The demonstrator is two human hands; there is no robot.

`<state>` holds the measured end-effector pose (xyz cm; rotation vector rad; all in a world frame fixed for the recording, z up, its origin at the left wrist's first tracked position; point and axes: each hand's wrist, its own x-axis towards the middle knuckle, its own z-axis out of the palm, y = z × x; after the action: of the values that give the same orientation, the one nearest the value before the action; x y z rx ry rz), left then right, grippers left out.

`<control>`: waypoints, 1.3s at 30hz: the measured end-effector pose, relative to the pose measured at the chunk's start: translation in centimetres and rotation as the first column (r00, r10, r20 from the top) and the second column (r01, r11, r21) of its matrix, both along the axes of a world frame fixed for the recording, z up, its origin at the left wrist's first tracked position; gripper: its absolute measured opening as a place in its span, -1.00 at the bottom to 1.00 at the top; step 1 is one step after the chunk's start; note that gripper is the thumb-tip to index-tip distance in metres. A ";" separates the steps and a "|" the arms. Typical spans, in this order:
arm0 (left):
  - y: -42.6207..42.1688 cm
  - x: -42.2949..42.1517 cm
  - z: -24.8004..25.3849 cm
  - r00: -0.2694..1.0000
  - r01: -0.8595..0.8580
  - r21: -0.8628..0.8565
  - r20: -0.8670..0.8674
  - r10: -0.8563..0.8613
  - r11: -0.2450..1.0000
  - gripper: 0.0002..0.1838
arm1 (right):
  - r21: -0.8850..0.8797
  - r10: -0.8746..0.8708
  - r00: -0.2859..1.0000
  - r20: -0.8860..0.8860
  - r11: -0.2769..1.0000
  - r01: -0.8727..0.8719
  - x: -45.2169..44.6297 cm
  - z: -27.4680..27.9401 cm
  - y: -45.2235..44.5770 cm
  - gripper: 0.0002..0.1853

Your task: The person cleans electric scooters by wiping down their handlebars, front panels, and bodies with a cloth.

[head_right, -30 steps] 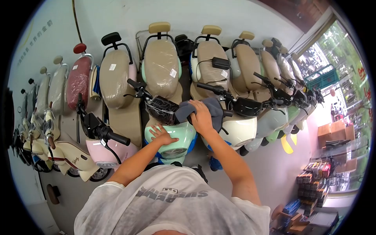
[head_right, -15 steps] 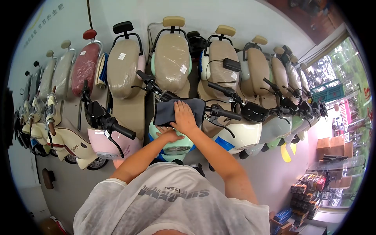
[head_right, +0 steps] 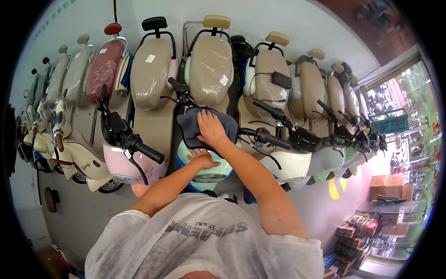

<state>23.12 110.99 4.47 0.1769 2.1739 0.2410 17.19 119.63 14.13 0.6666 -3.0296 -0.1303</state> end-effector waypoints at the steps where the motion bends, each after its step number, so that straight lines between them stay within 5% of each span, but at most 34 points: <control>1: 0.0 0.1 0.1 1.000 -0.008 0.004 0.006 0.008 1.000 0.38 | 0.006 -0.001 1.000 0.010 1.000 0.001 -0.4 0.0 -0.4 0.01; 14: -0.2 0.6 0.6 0.999 -0.048 0.045 -0.021 0.049 0.998 0.48 | 0.079 -0.086 0.990 0.111 0.994 0.077 -4.4 -0.8 -4.3 -0.07; 19: 0.1 0.3 0.7 0.997 -0.070 0.046 -0.008 0.071 0.996 0.49 | 0.112 0.001 0.998 -0.056 0.994 0.005 -2.8 -0.9 -3.7 -0.04; 25: 0.0 0.1 1.5 0.999 -0.043 0.028 0.001 0.043 0.999 0.51 | 0.069 -0.007 0.999 -0.035 0.998 0.009 0.4 0.1 -1.5 0.03; 31: -1.9 0.9 2.5 0.985 0.079 0.019 -0.155 -0.075 0.997 0.25 | -0.016 -0.019 1.000 0.012 1.000 0.020 2.6 0.7 0.0 -0.02; 33: -3.9 0.4 4.4 0.958 0.166 0.071 -0.250 -0.143 0.984 0.03 | -0.177 -0.006 0.999 0.047 0.984 0.014 3.0 1.1 0.6 -0.04; 34: -4.5 -0.6 6.4 0.974 0.160 0.109 -0.176 -0.139 0.981 -0.06 | -0.367 0.012 1.000 -0.007 0.930 -0.013 3.4 1.1 1.3 -0.13; 35: -4.8 -1.4 7.7 0.986 0.151 0.144 -0.097 -0.138 0.978 -0.15 | -0.368 0.001 1.000 -0.018 0.930 -0.008 3.6 1.5 2.2 -0.13; 37: -5.3 -1.0 7.7 0.910 -0.158 0.543 -0.244 0.335 0.825 -0.12 | -0.521 -0.145 0.983 -0.112 0.851 0.067 4.9 3.1 4.6 -0.25; 39: -3.7 -1.3 6.2 0.671 -0.202 0.758 -0.354 0.651 0.620 0.05 | -0.517 -0.235 0.953 -0.191 0.850 0.105 6.1 4.9 8.9 -0.46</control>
<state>21.86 107.33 10.67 0.0913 2.6436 1.4811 23.31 128.51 19.02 0.3026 -2.6912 0.5186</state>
